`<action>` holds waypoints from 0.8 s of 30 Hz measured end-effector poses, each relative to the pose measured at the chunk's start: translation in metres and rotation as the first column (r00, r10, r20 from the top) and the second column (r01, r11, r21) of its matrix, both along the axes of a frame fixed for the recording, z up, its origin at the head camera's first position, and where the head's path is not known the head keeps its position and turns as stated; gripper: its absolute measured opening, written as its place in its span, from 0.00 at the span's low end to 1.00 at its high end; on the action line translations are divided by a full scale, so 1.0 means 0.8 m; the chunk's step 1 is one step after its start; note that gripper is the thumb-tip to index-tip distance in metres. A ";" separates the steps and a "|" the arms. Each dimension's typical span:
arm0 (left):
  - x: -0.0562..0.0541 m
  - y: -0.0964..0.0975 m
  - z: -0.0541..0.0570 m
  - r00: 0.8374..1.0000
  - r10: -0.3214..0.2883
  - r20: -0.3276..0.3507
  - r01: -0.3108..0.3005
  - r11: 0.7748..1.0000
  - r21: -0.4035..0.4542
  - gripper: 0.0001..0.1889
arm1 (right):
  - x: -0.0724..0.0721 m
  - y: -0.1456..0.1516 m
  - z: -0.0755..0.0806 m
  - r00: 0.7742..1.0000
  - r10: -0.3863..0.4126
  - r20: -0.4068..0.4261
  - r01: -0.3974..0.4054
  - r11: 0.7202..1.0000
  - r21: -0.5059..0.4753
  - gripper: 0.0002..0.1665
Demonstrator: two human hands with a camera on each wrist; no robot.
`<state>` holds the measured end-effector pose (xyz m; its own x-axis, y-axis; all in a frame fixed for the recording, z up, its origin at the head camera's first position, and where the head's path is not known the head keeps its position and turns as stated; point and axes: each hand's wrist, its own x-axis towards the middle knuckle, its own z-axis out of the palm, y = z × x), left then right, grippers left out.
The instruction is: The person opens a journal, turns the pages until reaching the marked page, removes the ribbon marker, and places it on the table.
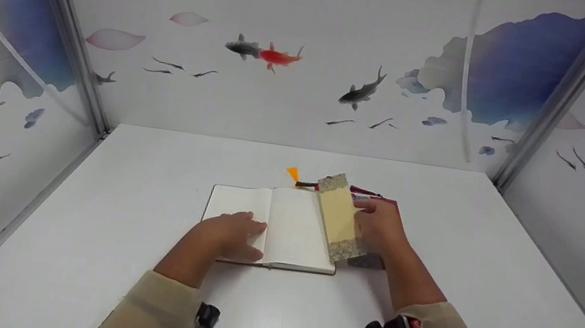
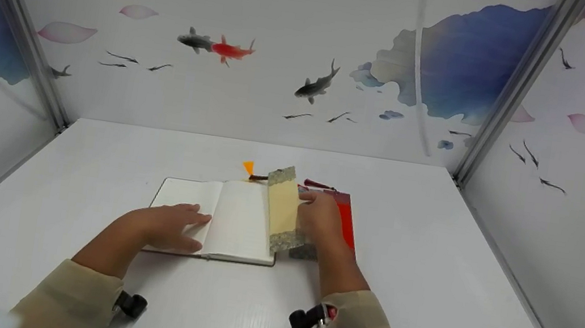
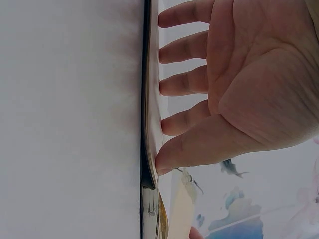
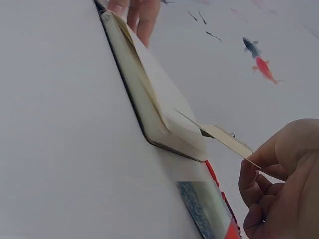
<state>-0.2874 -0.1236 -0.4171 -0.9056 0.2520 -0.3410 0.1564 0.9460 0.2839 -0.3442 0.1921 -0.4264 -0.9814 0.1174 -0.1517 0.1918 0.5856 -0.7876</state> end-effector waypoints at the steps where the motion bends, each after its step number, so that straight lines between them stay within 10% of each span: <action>1: 0.000 0.000 0.000 1.000 0.002 -0.002 -0.002 1.000 0.001 0.38 | -0.002 0.006 0.003 1.000 -0.017 0.000 0.017 1.000 -0.015 0.27; 14: -0.002 -0.003 -0.003 1.000 0.008 -0.007 -0.008 1.000 0.000 0.38 | -0.016 0.081 0.013 0.989 -0.144 0.043 0.148 0.980 -0.135 0.33; 24: -0.002 -0.002 -0.004 1.000 -0.005 -0.011 0.005 1.000 0.009 0.38 | -0.019 0.141 0.010 0.980 -0.181 0.078 0.181 0.983 0.002 0.35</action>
